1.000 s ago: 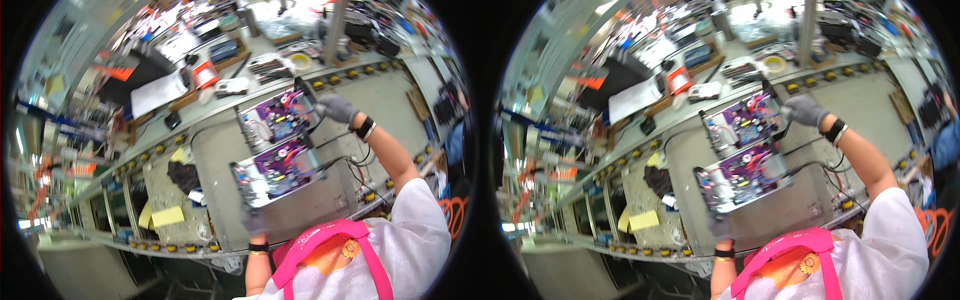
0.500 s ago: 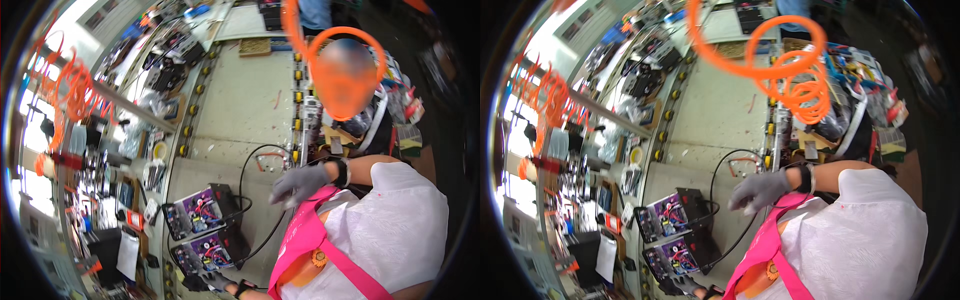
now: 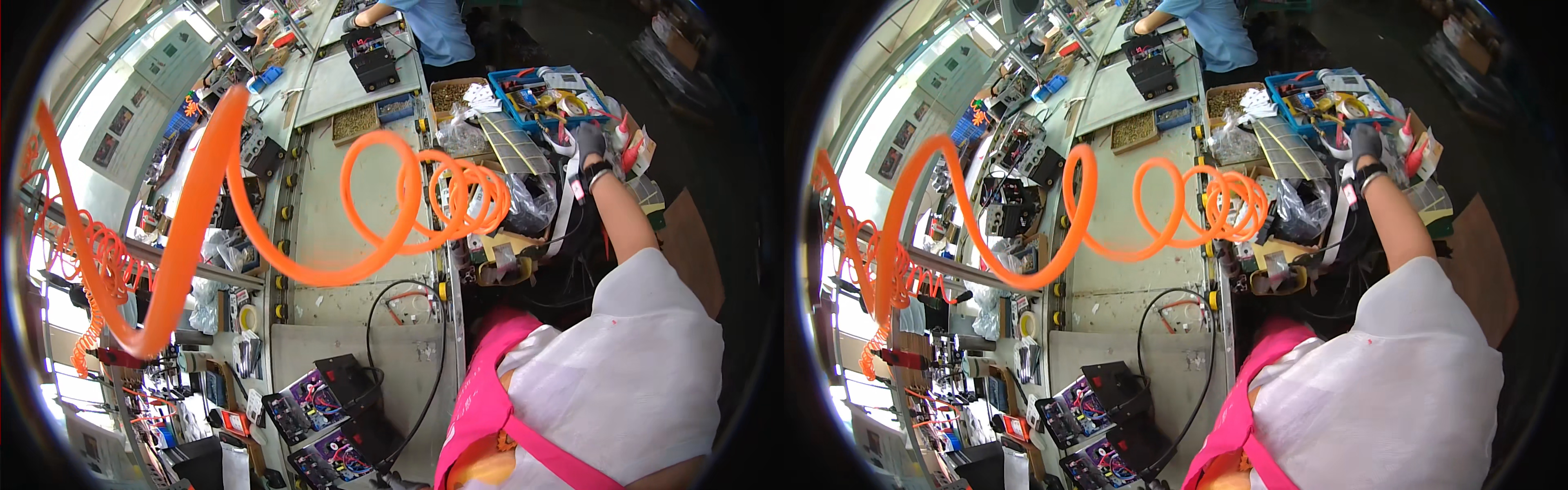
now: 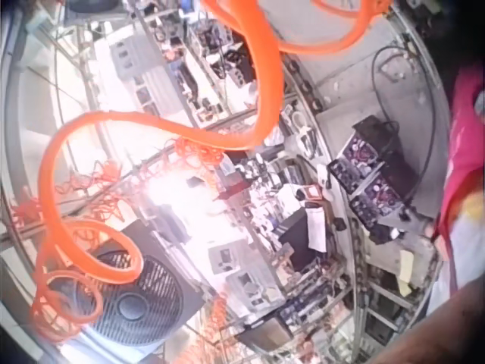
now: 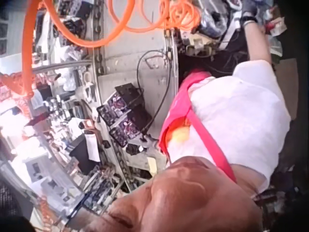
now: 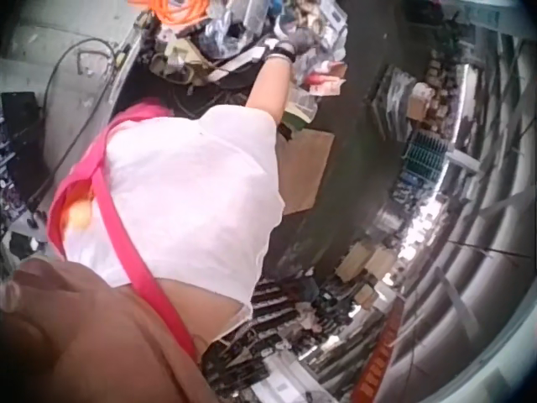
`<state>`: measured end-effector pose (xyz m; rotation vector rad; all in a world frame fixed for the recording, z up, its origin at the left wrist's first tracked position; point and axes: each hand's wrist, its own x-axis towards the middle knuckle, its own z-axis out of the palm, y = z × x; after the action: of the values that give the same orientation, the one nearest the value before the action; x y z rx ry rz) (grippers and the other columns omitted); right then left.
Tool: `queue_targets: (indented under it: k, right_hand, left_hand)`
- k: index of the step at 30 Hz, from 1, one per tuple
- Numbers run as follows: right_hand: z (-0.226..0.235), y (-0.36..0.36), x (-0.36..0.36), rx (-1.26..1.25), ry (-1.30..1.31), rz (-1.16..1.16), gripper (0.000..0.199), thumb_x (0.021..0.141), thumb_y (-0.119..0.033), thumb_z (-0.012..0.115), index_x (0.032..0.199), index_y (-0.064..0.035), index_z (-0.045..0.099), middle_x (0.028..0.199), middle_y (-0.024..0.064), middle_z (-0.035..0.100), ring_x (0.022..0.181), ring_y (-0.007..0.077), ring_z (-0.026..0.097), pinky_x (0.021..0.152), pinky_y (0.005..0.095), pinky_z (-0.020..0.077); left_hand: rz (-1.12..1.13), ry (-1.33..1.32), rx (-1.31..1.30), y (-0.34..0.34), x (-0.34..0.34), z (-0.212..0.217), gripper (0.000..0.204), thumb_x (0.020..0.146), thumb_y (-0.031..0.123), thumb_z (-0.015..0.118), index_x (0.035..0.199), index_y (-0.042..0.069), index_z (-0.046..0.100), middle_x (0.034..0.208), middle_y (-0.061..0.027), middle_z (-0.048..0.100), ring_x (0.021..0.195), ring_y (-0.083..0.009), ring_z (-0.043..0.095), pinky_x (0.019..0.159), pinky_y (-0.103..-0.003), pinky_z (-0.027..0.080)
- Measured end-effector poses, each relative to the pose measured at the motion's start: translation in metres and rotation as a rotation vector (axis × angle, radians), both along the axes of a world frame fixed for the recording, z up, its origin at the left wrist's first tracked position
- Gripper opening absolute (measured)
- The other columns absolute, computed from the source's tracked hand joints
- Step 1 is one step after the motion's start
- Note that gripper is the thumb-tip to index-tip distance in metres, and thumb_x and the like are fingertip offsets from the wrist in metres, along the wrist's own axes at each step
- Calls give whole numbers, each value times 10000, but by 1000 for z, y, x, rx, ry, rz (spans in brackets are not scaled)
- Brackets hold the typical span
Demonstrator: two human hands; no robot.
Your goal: Assembling, cleaning, and labeling electronic power supply or inverter units on a production line.
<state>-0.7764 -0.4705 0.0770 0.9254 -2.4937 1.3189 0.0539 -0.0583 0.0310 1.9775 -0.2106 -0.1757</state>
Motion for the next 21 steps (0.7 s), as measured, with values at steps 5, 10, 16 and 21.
queue_targets:
  k: [5, 10, 16, 21]
  right_hand:
    - [11, 5, 17, 433, -236, -132, 434, 750, -346, 593, 1082, -67, 578, 1081, 203, 611, 1031, 337, 583, 877, 425, 451]
    - [-38, -24, -20, 596, -218, -253, 566, 743, -411, 611, 1177, -53, 550, 1164, 218, 574, 1097, 342, 553, 916, 416, 437]
    - [-69, -27, -51, 610, -401, -243, 481, 761, -423, 567, 1046, -43, 643, 1145, 228, 579, 1062, 320, 588, 861, 421, 476]
    - [-57, 11, -95, 328, 116, -156, 302, 788, -226, 524, 989, -43, 656, 875, 157, 663, 723, 292, 647, 637, 401, 493]
  left_hand:
    - [-7, -129, -80, -2, 2, 34, 381, 760, 42, 698, 1065, -92, 512, 957, -221, 592, 755, -271, 604, 617, -354, 565]
    - [-103, -76, 14, -27, -29, 96, 390, 815, 127, 665, 1140, -29, 516, 966, -175, 606, 767, -237, 601, 666, -333, 535]
    - [-198, -54, 76, -43, -62, 139, 385, 846, 142, 646, 1192, 19, 527, 968, -131, 617, 760, -210, 595, 690, -314, 513]
    - [-282, -117, 0, -56, -76, 148, 365, 838, 79, 642, 1180, 13, 535, 970, -129, 612, 759, -218, 591, 687, -312, 514]
